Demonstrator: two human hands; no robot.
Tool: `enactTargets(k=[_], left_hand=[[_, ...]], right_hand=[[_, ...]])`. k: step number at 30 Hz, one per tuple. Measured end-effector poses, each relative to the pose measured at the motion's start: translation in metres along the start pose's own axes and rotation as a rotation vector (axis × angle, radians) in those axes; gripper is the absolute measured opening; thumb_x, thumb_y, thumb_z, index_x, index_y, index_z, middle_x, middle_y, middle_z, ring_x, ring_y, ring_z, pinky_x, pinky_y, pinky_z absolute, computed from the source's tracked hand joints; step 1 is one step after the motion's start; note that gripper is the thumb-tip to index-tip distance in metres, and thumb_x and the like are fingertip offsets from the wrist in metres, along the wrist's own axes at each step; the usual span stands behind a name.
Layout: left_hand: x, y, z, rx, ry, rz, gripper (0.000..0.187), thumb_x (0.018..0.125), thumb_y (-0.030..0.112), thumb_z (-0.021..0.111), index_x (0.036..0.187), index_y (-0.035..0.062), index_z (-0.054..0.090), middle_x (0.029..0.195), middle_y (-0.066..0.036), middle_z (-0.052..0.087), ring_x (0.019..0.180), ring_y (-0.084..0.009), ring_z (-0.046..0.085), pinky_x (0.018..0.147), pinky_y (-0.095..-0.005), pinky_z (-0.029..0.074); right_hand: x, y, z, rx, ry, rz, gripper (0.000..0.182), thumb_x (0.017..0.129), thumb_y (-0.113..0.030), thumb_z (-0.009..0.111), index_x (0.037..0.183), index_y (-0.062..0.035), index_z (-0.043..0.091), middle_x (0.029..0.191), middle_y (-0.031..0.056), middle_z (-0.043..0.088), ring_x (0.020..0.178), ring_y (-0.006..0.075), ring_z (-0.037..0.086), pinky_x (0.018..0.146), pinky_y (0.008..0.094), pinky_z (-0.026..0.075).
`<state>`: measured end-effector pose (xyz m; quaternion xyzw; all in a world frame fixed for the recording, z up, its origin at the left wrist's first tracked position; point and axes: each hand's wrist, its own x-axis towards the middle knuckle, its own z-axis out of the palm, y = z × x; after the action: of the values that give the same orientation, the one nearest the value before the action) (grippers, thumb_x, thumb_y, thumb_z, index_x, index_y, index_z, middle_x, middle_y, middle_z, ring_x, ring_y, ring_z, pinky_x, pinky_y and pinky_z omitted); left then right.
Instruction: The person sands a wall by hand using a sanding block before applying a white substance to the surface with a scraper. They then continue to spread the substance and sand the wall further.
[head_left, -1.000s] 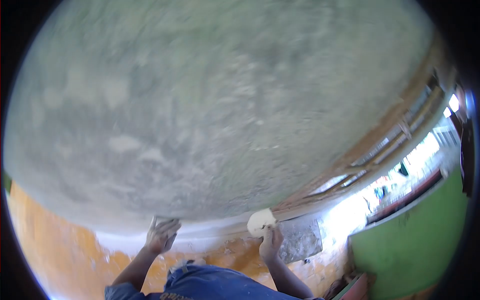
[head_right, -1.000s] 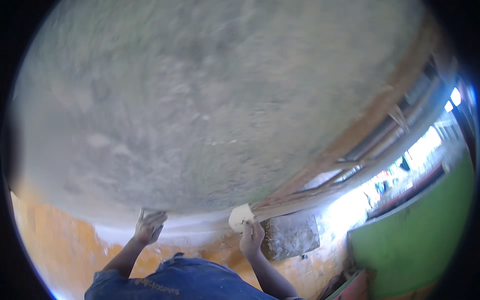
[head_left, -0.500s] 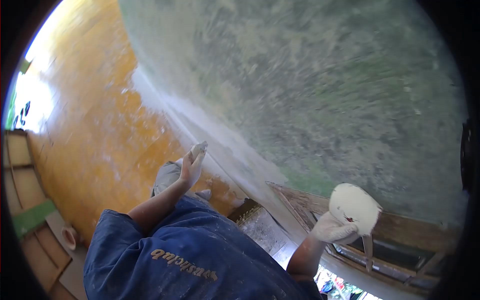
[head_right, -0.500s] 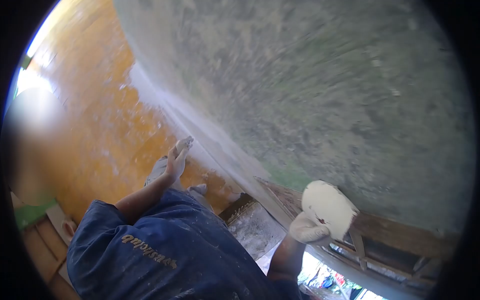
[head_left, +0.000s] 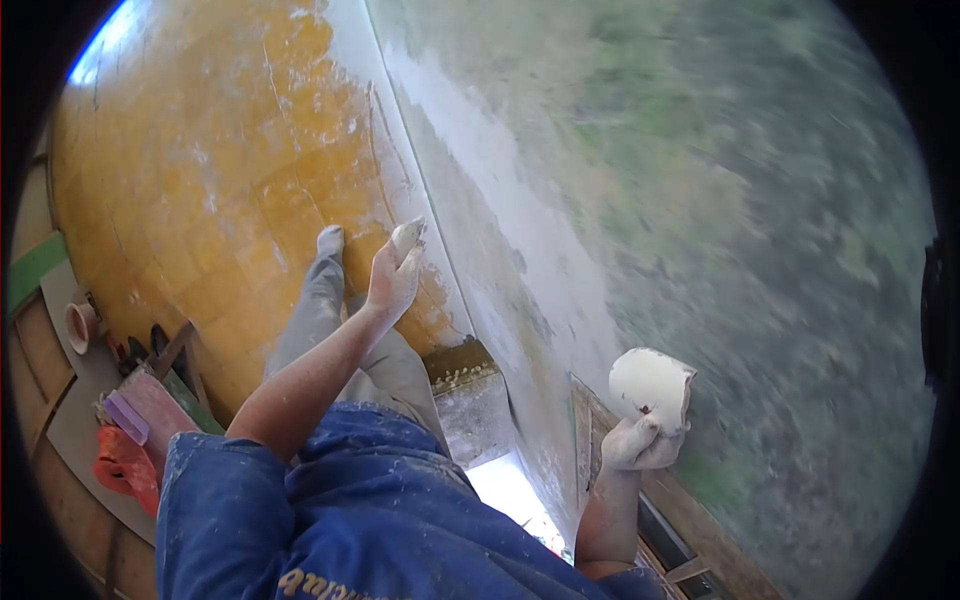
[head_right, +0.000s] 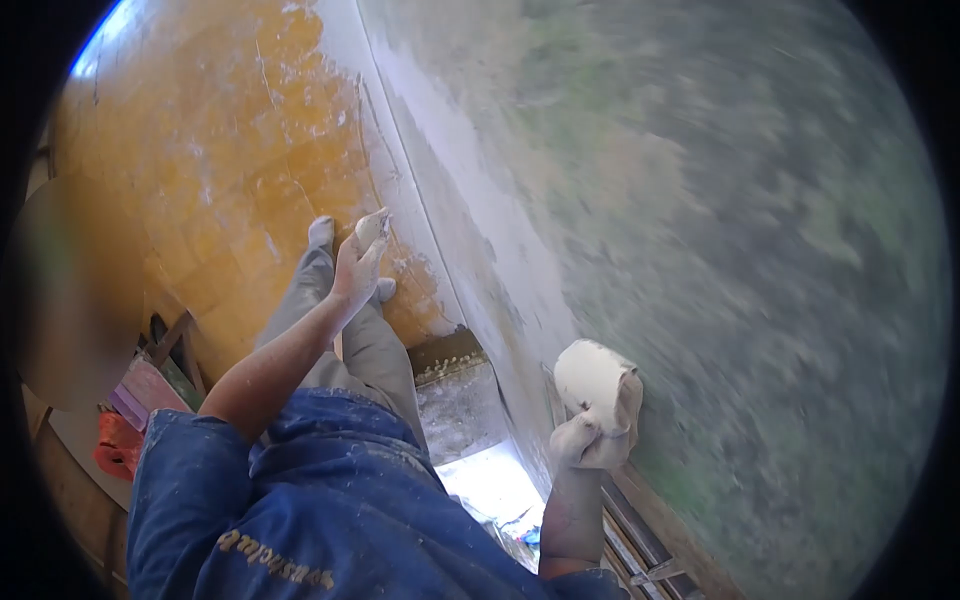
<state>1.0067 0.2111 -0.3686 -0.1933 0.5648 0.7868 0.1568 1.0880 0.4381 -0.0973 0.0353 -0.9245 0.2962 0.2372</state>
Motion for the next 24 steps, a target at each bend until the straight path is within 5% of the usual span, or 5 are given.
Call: enactTargets(k=[5, 11, 19, 24], left_hand=[[0.032, -0.005, -0.015, 0.096, -0.083, -0.059, 0.033, 0.09, 0.003, 0.05, 0.122, -0.0036, 0.053, 0.112, -0.009, 0.061, 0.105, -0.0122, 0.053, 0.091, -0.0239, 0.04], [0.08, -0.05, -0.014, 0.033, -0.053, -0.058, 0.034, 0.093, 0.008, 0.048, 0.125, -0.0025, 0.051, 0.118, -0.012, 0.06, 0.112, -0.0129, 0.051, 0.097, -0.0254, 0.037], [0.134, -0.094, 0.079, -0.222, 0.0, 0.151, 0.044, 0.099, 0.015, 0.04, 0.136, -0.0067, 0.035, 0.141, -0.016, 0.039, 0.132, -0.0215, 0.033, 0.11, -0.0311, 0.023], [0.16, -0.071, 0.135, -0.011, 0.154, 0.203, 0.046, 0.097, 0.011, 0.038, 0.14, -0.0033, 0.03, 0.146, -0.017, 0.029, 0.137, -0.0243, 0.025, 0.112, -0.0322, 0.017]], right_hand=[[-0.003, 0.003, 0.041, -0.201, -0.021, 0.007, 0.037, 0.093, -0.023, 0.051, 0.102, 0.0128, 0.058, 0.098, 0.0206, 0.061, 0.087, 0.0272, 0.064, 0.07, 0.035, 0.05], [-0.052, 0.031, 0.103, -0.077, -0.242, 0.349, 0.031, 0.092, -0.017, 0.051, 0.103, 0.0102, 0.059, 0.089, 0.0187, 0.063, 0.082, 0.025, 0.063, 0.066, 0.0329, 0.05], [-0.094, 0.074, 0.169, 0.071, -0.386, 0.698, 0.033, 0.095, -0.017, 0.048, 0.111, 0.0104, 0.056, 0.095, 0.0136, 0.063, 0.084, 0.0186, 0.06, 0.072, 0.0313, 0.049], [-0.126, 0.087, 0.173, 0.169, -0.442, 0.828, 0.031, 0.095, -0.013, 0.047, 0.113, 0.0104, 0.054, 0.102, 0.0146, 0.061, 0.09, 0.0178, 0.058, 0.077, 0.0307, 0.047]])
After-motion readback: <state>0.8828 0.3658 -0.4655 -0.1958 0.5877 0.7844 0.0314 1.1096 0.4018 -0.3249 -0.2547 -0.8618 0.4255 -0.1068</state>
